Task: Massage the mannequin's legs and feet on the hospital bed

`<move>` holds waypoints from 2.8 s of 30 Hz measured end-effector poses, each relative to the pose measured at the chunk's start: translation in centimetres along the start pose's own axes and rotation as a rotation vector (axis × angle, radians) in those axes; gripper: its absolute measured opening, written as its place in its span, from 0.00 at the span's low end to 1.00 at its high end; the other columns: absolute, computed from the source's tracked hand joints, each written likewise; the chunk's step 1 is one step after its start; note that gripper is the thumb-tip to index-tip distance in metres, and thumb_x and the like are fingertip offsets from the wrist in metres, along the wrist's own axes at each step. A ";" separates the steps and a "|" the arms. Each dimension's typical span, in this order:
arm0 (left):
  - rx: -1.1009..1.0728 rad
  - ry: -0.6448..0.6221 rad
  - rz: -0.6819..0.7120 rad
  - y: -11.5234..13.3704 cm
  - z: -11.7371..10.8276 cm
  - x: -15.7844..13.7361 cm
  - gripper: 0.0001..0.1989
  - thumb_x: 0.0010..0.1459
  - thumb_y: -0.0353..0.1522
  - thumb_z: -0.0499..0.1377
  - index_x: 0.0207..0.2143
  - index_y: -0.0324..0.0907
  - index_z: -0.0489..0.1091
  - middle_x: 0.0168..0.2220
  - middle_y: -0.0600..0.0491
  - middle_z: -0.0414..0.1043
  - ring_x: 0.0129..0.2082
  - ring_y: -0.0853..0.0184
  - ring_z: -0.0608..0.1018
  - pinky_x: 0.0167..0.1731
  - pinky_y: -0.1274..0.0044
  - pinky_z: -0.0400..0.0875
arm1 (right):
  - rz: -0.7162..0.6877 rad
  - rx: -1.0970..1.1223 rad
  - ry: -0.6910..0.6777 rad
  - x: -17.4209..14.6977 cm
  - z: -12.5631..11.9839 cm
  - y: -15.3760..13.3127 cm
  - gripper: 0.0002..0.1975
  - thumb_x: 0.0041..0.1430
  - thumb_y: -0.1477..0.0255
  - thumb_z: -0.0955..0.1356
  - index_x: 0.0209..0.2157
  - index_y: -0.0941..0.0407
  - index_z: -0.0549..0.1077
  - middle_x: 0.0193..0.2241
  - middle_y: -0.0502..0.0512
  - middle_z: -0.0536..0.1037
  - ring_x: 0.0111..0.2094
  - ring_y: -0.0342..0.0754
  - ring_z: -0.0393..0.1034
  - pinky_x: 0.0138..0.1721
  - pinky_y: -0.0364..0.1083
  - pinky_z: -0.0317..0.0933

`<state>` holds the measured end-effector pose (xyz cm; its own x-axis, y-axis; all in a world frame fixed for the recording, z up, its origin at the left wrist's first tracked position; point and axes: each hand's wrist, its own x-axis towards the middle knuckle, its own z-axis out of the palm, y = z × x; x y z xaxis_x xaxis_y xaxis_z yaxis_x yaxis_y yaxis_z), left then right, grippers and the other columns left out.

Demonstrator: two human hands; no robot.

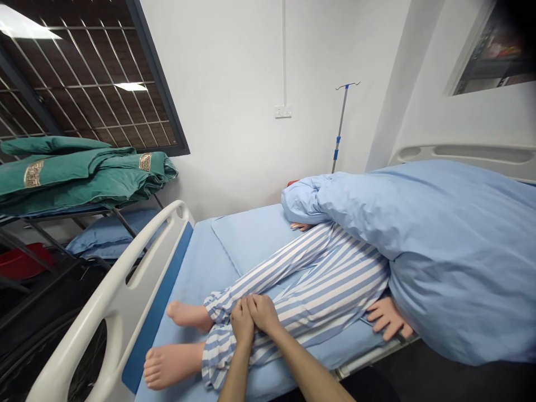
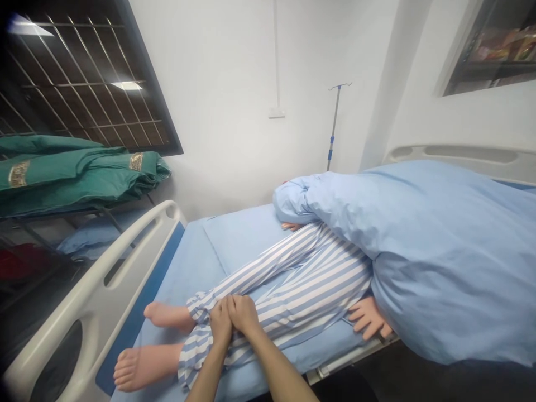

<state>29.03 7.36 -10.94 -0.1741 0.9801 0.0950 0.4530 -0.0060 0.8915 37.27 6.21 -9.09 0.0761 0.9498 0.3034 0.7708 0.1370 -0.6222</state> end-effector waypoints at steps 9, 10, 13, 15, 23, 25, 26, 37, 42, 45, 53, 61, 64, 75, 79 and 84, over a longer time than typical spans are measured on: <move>-0.110 0.024 -0.010 2.9 2.0 -0.2 0.18 0.51 0.42 0.46 0.17 0.41 0.63 0.17 0.55 0.65 0.21 0.69 0.66 0.24 0.77 0.58 | 0.154 0.407 0.127 0.7 0.6 1.5 0.25 0.61 0.64 0.52 0.20 0.59 0.69 0.18 0.53 0.72 0.21 0.42 0.62 0.23 0.39 0.49; -0.121 0.036 0.006 3.1 2.3 -0.3 0.18 0.51 0.42 0.46 0.17 0.41 0.62 0.16 0.55 0.64 0.20 0.69 0.65 0.24 0.77 0.58 | 0.160 0.448 0.146 0.7 0.6 1.7 0.26 0.61 0.63 0.51 0.20 0.59 0.69 0.18 0.53 0.71 0.21 0.41 0.61 0.23 0.39 0.49; -0.097 0.064 0.008 2.7 2.8 -0.7 0.17 0.52 0.40 0.46 0.17 0.41 0.62 0.17 0.55 0.65 0.21 0.69 0.65 0.25 0.77 0.58 | 0.154 0.455 0.169 0.7 0.7 2.1 0.25 0.60 0.63 0.52 0.18 0.59 0.67 0.17 0.51 0.69 0.20 0.41 0.59 0.22 0.39 0.48; -0.060 0.079 -0.013 2.0 2.7 -0.9 0.16 0.52 0.40 0.46 0.19 0.42 0.63 0.19 0.54 0.66 0.23 0.68 0.67 0.26 0.77 0.59 | 0.159 0.398 0.158 0.7 0.9 2.1 0.24 0.60 0.64 0.53 0.17 0.59 0.67 0.15 0.50 0.68 0.19 0.40 0.58 0.22 0.39 0.47; -0.004 0.051 0.011 1.1 1.6 -0.1 0.16 0.54 0.36 0.42 0.21 0.42 0.64 0.23 0.51 0.69 0.24 0.68 0.68 0.28 0.77 0.60 | 0.255 0.216 0.101 1.9 1.1 0.2 0.20 0.57 0.69 0.56 0.16 0.58 0.68 0.16 0.51 0.69 0.19 0.40 0.57 0.22 0.40 0.45; -0.002 0.047 0.049 1.0 1.7 -0.3 0.15 0.54 0.36 0.43 0.22 0.42 0.64 0.22 0.52 0.68 0.23 0.69 0.67 0.28 0.77 0.59 | 0.219 0.263 0.124 1.9 1.2 0.1 0.20 0.57 0.69 0.56 0.15 0.58 0.66 0.15 0.49 0.67 0.18 0.39 0.55 0.21 0.40 0.45; 0.006 0.052 0.059 0.9 1.7 -0.5 0.15 0.54 0.36 0.43 0.21 0.42 0.63 0.21 0.53 0.67 0.23 0.69 0.67 0.27 0.77 0.59 | 0.213 0.300 0.136 1.8 1.2 0.3 0.20 0.56 0.69 0.56 0.15 0.58 0.65 0.14 0.48 0.65 0.18 0.39 0.54 0.21 0.40 0.45; -0.065 0.044 0.050 2.5 2.4 -0.5 0.17 0.53 0.39 0.45 0.16 0.42 0.60 0.16 0.56 0.63 0.20 0.70 0.64 0.24 0.78 0.57 | 0.239 0.566 0.236 1.4 1.5 2.1 0.18 0.54 0.67 0.56 0.14 0.58 0.59 0.13 0.46 0.59 0.19 0.39 0.53 0.22 0.39 0.47; -0.071 0.025 0.071 2.3 3.1 -1.0 0.16 0.53 0.39 0.45 0.18 0.41 0.61 0.18 0.54 0.65 0.21 0.69 0.65 0.25 0.77 0.58 | 0.277 0.670 0.258 1.5 1.4 2.4 0.17 0.53 0.66 0.56 0.14 0.56 0.55 0.13 0.44 0.54 0.18 0.39 0.49 0.20 0.39 0.47; -0.061 0.003 0.064 1.7 2.9 -1.0 0.16 0.53 0.39 0.44 0.19 0.41 0.63 0.19 0.53 0.66 0.21 0.68 0.66 0.25 0.76 0.58 | 0.265 0.668 0.255 1.4 1.2 2.0 0.16 0.53 0.67 0.57 0.14 0.56 0.54 0.13 0.44 0.54 0.19 0.39 0.49 0.21 0.39 0.47; -0.066 -0.079 0.080 1.7 2.5 -0.9 0.17 0.53 0.39 0.44 0.21 0.41 0.66 0.21 0.52 0.69 0.23 0.68 0.68 0.27 0.76 0.59 | 0.155 0.495 0.210 0.7 -0.2 1.4 0.17 0.53 0.68 0.58 0.13 0.58 0.57 0.13 0.44 0.55 0.18 0.38 0.50 0.20 0.39 0.44; -0.086 -0.038 0.044 2.2 3.2 -0.4 0.17 0.51 0.40 0.45 0.20 0.40 0.66 0.21 0.52 0.69 0.24 0.67 0.68 0.27 0.75 0.60 | 0.187 0.502 0.205 0.8 0.6 2.8 0.19 0.56 0.67 0.55 0.15 0.58 0.61 0.14 0.47 0.62 0.19 0.39 0.55 0.21 0.39 0.47; -0.126 0.022 -0.002 3.3 3.8 0.0 0.16 0.51 0.39 0.45 0.17 0.41 0.63 0.18 0.54 0.66 0.22 0.68 0.66 0.25 0.76 0.59 | 0.193 0.527 0.210 1.0 0.6 3.2 0.19 0.57 0.67 0.55 0.15 0.58 0.61 0.15 0.49 0.64 0.20 0.40 0.56 0.22 0.39 0.49; -0.030 -0.029 0.089 1.6 3.6 -0.6 0.18 0.52 0.40 0.45 0.19 0.41 0.64 0.19 0.52 0.68 0.22 0.67 0.67 0.26 0.76 0.59 | 0.230 0.456 0.232 0.7 0.6 2.8 0.21 0.58 0.67 0.54 0.16 0.58 0.62 0.14 0.48 0.64 0.19 0.39 0.55 0.21 0.39 0.47; -0.025 -0.055 0.110 1.6 3.6 -0.5 0.18 0.53 0.40 0.44 0.20 0.41 0.64 0.20 0.51 0.68 0.22 0.67 0.68 0.26 0.76 0.59 | 0.161 0.198 0.180 0.4 -0.8 2.7 0.21 0.59 0.68 0.54 0.18 0.58 0.66 0.18 0.52 0.70 0.20 0.40 0.59 0.23 0.40 0.46; 0.035 -0.078 0.107 2.1 3.5 -0.9 0.15 0.52 0.39 0.46 0.19 0.42 0.64 0.20 0.53 0.68 0.22 0.69 0.66 0.26 0.77 0.57 | 0.088 -0.055 0.086 -0.4 -2.3 3.3 0.20 0.60 0.68 0.54 0.22 0.57 0.70 0.22 0.55 0.75 0.24 0.42 0.64 0.25 0.41 0.46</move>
<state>33.20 7.14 -10.70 -0.0553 0.9866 0.1533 0.4961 -0.1061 0.8618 41.27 5.63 -9.62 0.1969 0.9296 0.3116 0.7921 0.0365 -0.6094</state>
